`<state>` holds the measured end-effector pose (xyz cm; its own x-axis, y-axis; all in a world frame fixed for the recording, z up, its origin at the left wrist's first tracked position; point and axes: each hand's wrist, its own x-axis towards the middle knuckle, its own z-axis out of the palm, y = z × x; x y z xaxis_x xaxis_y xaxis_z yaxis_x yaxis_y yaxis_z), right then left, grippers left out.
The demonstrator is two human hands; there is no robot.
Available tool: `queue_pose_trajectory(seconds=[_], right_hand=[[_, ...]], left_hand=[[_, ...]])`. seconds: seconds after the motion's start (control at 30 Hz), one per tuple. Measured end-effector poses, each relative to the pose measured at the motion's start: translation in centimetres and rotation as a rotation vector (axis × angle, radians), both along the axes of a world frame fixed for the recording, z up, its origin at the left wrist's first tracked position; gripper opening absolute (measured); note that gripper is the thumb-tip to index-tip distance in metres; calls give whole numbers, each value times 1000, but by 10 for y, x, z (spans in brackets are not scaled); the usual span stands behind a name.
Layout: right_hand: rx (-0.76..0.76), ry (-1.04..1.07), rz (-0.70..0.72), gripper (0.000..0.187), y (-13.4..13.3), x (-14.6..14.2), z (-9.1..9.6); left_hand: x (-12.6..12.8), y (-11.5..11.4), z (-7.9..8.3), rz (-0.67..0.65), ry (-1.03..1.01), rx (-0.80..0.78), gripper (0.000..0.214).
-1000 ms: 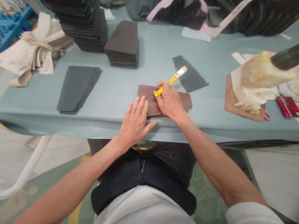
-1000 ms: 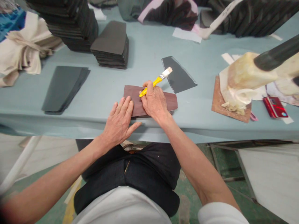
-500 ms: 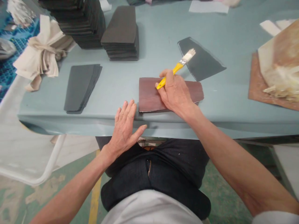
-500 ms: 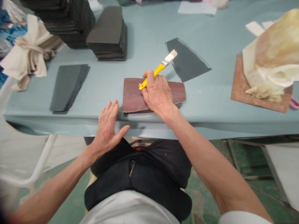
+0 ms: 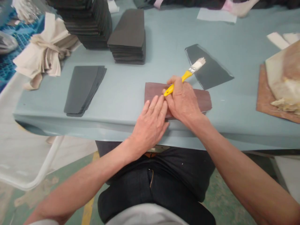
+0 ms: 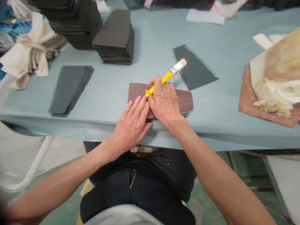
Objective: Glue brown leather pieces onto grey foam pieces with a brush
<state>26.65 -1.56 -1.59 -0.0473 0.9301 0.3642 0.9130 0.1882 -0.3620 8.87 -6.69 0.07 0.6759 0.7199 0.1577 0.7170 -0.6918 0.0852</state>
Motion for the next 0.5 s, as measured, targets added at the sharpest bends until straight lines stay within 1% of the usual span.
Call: queue_pose_trajectory(seconds=[0.07,0.13,0.23,0.3,0.4,0.5], right_hand=[[5,3,-3,28,0,0,-1],[4,-2,-1,28,0,0,-1],[1,-14,5,29,-1,1,-1],[3,-23,6,30,-1,2,0],[3,-34,7,31,-2,2,2],[-3,-43,10,30,-2,1,4]], left_hand=[[2,-11,-5,-18,26,65,64],[-4,-22,-9,-42,31,109,61],[-15,-36,-10,-67,7,104,60],[-21,-45,-9,-81,-66,84,55],[-32,-54,-5,-106,-245,57,44],[-49,-51,1,-39,-407,58,35]])
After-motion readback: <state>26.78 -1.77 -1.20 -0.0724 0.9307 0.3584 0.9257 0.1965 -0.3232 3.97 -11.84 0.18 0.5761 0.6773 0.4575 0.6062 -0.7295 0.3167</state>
